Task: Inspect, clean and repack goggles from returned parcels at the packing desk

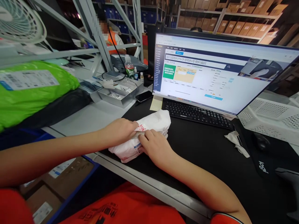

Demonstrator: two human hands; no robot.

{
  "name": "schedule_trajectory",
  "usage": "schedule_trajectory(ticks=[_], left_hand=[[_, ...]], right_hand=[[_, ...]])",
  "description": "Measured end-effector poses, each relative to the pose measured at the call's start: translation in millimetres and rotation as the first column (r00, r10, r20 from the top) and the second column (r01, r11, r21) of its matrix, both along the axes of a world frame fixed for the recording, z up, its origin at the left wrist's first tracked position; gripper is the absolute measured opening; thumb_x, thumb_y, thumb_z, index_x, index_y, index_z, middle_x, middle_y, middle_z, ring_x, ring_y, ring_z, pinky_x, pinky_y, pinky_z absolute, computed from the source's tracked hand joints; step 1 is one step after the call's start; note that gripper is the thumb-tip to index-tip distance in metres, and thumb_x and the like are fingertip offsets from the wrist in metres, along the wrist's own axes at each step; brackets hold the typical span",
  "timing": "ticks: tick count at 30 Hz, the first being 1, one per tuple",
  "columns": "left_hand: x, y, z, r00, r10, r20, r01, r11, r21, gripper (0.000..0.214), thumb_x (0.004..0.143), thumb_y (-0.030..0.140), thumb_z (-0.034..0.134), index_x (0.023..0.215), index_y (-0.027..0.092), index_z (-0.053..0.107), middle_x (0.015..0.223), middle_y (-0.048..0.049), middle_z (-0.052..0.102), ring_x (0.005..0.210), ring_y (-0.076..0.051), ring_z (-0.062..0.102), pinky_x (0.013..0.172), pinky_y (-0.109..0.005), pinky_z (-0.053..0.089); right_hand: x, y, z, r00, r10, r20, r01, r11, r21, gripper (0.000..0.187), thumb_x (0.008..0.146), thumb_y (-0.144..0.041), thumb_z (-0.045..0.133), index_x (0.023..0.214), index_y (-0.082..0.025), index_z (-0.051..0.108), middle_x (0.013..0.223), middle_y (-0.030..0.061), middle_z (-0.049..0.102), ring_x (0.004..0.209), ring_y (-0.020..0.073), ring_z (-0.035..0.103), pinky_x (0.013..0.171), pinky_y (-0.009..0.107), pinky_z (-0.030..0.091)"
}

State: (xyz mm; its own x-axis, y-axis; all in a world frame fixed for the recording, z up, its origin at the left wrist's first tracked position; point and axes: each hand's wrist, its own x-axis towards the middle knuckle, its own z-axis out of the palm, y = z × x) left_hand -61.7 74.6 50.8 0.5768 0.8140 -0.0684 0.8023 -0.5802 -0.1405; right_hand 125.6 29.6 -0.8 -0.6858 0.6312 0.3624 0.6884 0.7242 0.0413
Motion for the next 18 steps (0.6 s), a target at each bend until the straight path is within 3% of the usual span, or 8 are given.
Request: schedule_trajectory(ticks=[3, 6, 8, 13, 16, 18], left_hand=[[-3.3, 0.6, 3.7, 1.0, 0.006, 0.016, -0.006, 1.0, 0.005, 0.023, 0.093, 0.02, 0.047, 0.089, 0.012, 0.068, 0.075, -0.0146, 0.071, 0.073, -0.029, 0.07, 0.064, -0.034, 0.047], [-8.8, 8.6, 8.2, 0.994, 0.005, 0.11, -0.002, 1.0, -0.027, 0.02, 0.09, 0.02, 0.048, 0.083, 0.015, 0.066, 0.07, -0.0102, 0.067, 0.066, -0.026, 0.065, 0.06, -0.032, 0.041], [-16.4, 17.8, 9.8, 0.965, 0.042, 0.259, -0.014, 0.994, -0.111, 0.02, 0.088, 0.021, 0.049, 0.073, 0.017, 0.062, 0.064, -0.0053, 0.062, 0.06, -0.021, 0.059, 0.057, -0.03, 0.035], [-40.3, 37.0, 0.7, 0.753, 0.211, 0.624, 0.087, 0.907, -0.412, 0.027, 0.083, 0.036, 0.054, 0.064, 0.018, 0.058, 0.061, 0.0015, 0.055, 0.058, -0.014, 0.048, 0.052, -0.025, 0.029], [-47.8, 42.5, -12.3, 0.6, 0.417, 0.683, 0.032, 0.841, -0.541, 0.029, 0.079, 0.043, 0.059, 0.066, 0.018, 0.062, 0.056, 0.0031, 0.05, 0.054, -0.012, 0.044, 0.051, -0.024, 0.028], [-49.0, 47.2, -20.4, 0.501, 0.529, 0.684, 0.031, 0.779, -0.626, 0.03, 0.077, 0.046, 0.061, 0.067, 0.017, 0.063, 0.054, 0.0039, 0.047, 0.052, -0.012, 0.042, 0.051, -0.024, 0.029]], right_hand=[[0.0, 5.9, -2.3, 0.999, 0.029, 0.013, -0.03, 0.997, 0.068, 0.009, 0.096, -0.023, 0.065, 0.092, -0.017, 0.061, 0.084, 0.006, 0.058, 0.077, 0.0217, 0.051, 0.063, 0.033, 0.035], [5.4, 8.3, -4.2, 0.994, 0.111, 0.016, -0.112, 0.985, 0.127, 0.015, 0.099, -0.019, 0.058, 0.084, -0.018, 0.06, 0.077, 0.0043, 0.056, 0.072, 0.0201, 0.046, 0.06, 0.034, 0.03], [11.5, 7.3, -4.0, 0.982, 0.187, 0.018, -0.187, 0.966, 0.177, 0.024, 0.1, -0.014, 0.051, 0.078, -0.019, 0.059, 0.073, 0.0035, 0.054, 0.069, 0.0197, 0.043, 0.06, 0.034, 0.029], [31.7, -6.8, -2.1, 0.967, 0.253, 0.028, -0.252, 0.937, 0.241, 0.034, 0.101, -0.012, 0.042, 0.071, -0.019, 0.057, 0.068, 0.0029, 0.05, 0.066, 0.0184, 0.04, 0.059, 0.035, 0.028], [44.5, -20.8, -3.9, 0.965, 0.261, 0.031, -0.259, 0.927, 0.271, 0.037, 0.103, -0.014, 0.039, 0.072, -0.018, 0.06, 0.066, 0.0021, 0.05, 0.064, 0.0176, 0.039, 0.06, 0.035, 0.032], [51.5, -27.4, -6.5, 0.972, 0.235, -0.016, -0.223, 0.939, 0.263, 0.035, 0.103, -0.013, 0.039, 0.077, -0.018, 0.063, 0.069, 0.0025, 0.054, 0.069, 0.0177, 0.045, 0.071, 0.035, 0.041]])
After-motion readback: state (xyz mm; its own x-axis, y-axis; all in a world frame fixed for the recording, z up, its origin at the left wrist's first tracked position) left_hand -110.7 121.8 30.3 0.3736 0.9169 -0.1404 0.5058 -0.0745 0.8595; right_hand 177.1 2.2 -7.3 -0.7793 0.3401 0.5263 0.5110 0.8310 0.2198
